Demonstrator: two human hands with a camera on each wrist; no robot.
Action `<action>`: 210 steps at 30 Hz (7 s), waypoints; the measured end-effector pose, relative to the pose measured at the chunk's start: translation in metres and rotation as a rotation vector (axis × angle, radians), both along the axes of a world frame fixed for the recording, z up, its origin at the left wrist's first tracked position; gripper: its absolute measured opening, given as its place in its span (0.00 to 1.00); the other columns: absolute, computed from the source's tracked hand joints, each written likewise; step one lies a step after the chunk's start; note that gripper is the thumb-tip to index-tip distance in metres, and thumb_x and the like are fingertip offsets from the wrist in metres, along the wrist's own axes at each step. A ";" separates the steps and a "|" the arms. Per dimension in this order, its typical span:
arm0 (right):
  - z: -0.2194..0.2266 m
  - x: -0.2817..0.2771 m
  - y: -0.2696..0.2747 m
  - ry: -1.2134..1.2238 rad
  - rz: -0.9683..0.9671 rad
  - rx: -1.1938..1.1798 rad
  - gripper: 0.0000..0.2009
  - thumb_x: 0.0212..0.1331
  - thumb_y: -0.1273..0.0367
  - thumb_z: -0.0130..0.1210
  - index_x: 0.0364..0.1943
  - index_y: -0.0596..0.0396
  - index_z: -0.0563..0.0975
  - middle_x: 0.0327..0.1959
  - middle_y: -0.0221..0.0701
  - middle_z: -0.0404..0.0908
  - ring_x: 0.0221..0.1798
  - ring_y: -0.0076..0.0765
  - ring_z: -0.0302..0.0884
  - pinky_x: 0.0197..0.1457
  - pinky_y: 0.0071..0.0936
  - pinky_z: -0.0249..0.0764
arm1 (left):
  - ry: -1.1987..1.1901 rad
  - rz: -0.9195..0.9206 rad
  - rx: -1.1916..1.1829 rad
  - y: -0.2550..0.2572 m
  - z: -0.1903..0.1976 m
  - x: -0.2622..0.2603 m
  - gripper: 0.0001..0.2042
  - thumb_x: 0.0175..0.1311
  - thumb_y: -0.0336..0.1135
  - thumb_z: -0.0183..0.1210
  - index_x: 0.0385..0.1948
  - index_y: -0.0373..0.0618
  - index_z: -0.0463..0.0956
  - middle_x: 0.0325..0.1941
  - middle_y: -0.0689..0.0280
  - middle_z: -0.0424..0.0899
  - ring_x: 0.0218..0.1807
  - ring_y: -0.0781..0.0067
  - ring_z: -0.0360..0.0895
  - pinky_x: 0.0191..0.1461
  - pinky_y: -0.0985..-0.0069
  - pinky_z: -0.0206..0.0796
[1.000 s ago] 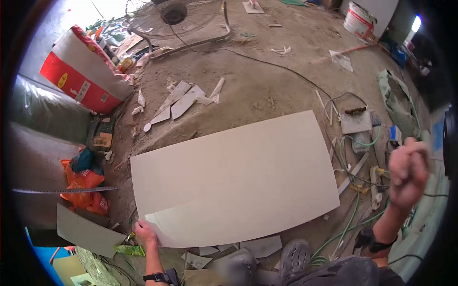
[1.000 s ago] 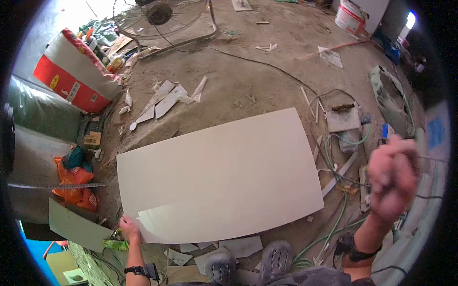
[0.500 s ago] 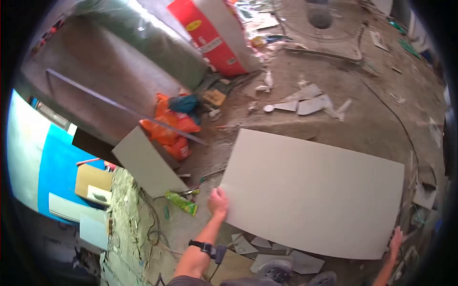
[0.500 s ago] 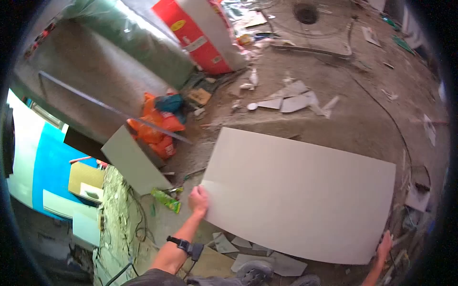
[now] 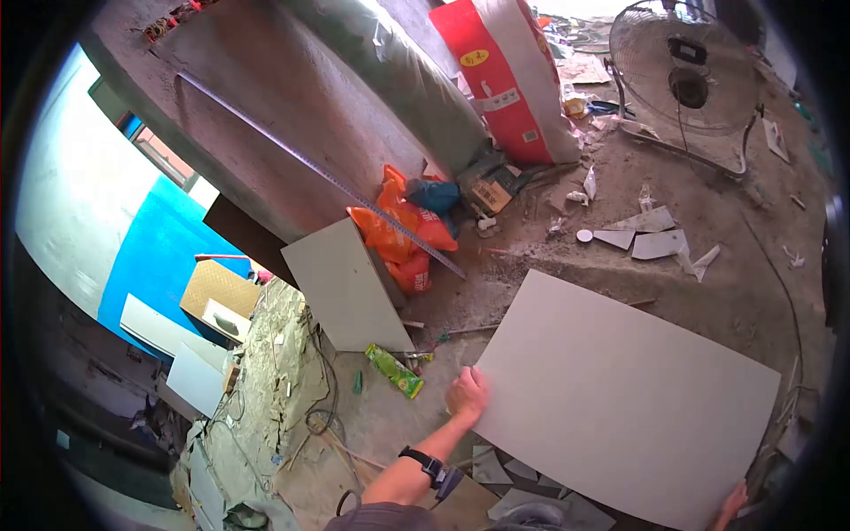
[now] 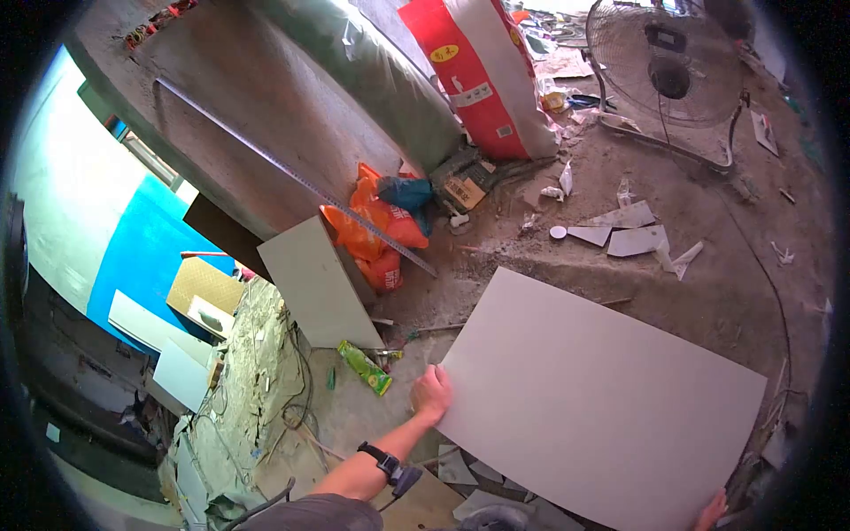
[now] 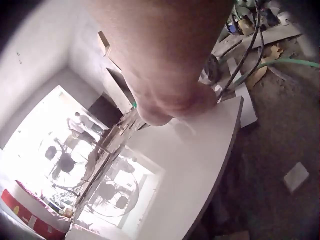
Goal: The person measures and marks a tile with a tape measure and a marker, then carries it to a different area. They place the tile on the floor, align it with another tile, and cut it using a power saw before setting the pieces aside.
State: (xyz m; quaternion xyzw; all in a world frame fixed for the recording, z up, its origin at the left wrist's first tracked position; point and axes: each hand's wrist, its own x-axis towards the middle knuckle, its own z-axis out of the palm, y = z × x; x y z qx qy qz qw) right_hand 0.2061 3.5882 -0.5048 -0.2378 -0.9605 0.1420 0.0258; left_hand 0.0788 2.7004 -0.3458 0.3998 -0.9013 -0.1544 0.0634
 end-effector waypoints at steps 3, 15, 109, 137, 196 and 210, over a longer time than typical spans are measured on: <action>0.005 -0.001 -0.006 -0.016 -0.003 0.013 0.21 0.79 0.60 0.49 0.61 0.62 0.81 0.57 0.47 0.87 0.60 0.53 0.82 0.65 0.46 0.77 | -0.032 -0.006 0.019 -0.001 -0.005 0.005 0.22 0.80 0.53 0.44 0.41 0.44 0.79 0.38 0.43 0.89 0.43 0.33 0.86 0.49 0.40 0.76; 0.007 -0.019 -0.032 0.235 0.052 -0.191 0.14 0.72 0.66 0.62 0.49 0.67 0.85 0.43 0.45 0.90 0.45 0.51 0.86 0.53 0.41 0.81 | 0.010 -0.132 -0.015 -0.039 -0.014 0.102 0.17 0.74 0.47 0.51 0.39 0.44 0.84 0.45 0.47 0.87 0.48 0.36 0.84 0.54 0.43 0.76; 0.466 -0.175 -0.610 0.289 0.884 -1.082 0.13 0.73 0.62 0.64 0.44 0.61 0.83 0.27 0.36 0.81 0.30 0.32 0.76 0.35 0.30 0.75 | 0.930 -1.091 -0.075 -0.045 0.448 -0.083 0.27 0.64 0.43 0.75 0.59 0.37 0.76 0.55 0.58 0.79 0.59 0.61 0.76 0.67 0.64 0.67; 0.219 -0.174 -0.525 -0.294 0.310 -0.628 0.33 0.73 0.49 0.48 0.32 0.74 0.81 0.36 0.63 0.84 0.48 0.72 0.84 0.57 0.57 0.78 | 0.264 -0.254 0.864 -0.086 -0.014 -0.151 0.16 0.81 0.37 0.55 0.35 0.33 0.82 0.35 0.64 0.87 0.33 0.74 0.80 0.38 0.72 0.73; 0.158 -0.060 -0.478 0.396 0.879 -0.291 0.13 0.61 0.61 0.66 0.37 0.56 0.78 0.31 0.35 0.77 0.29 0.42 0.80 0.32 0.37 0.79 | 0.142 -0.413 0.947 -0.116 -0.024 -0.115 0.14 0.86 0.43 0.49 0.47 0.40 0.75 0.40 0.65 0.85 0.37 0.74 0.82 0.44 0.72 0.78; 0.163 -0.061 -0.476 0.402 0.889 -0.277 0.13 0.64 0.60 0.62 0.33 0.54 0.74 0.31 0.35 0.76 0.30 0.42 0.82 0.32 0.38 0.80 | 0.131 -0.408 1.032 -0.114 -0.021 -0.115 0.14 0.85 0.41 0.51 0.47 0.38 0.75 0.43 0.65 0.85 0.41 0.76 0.81 0.49 0.73 0.76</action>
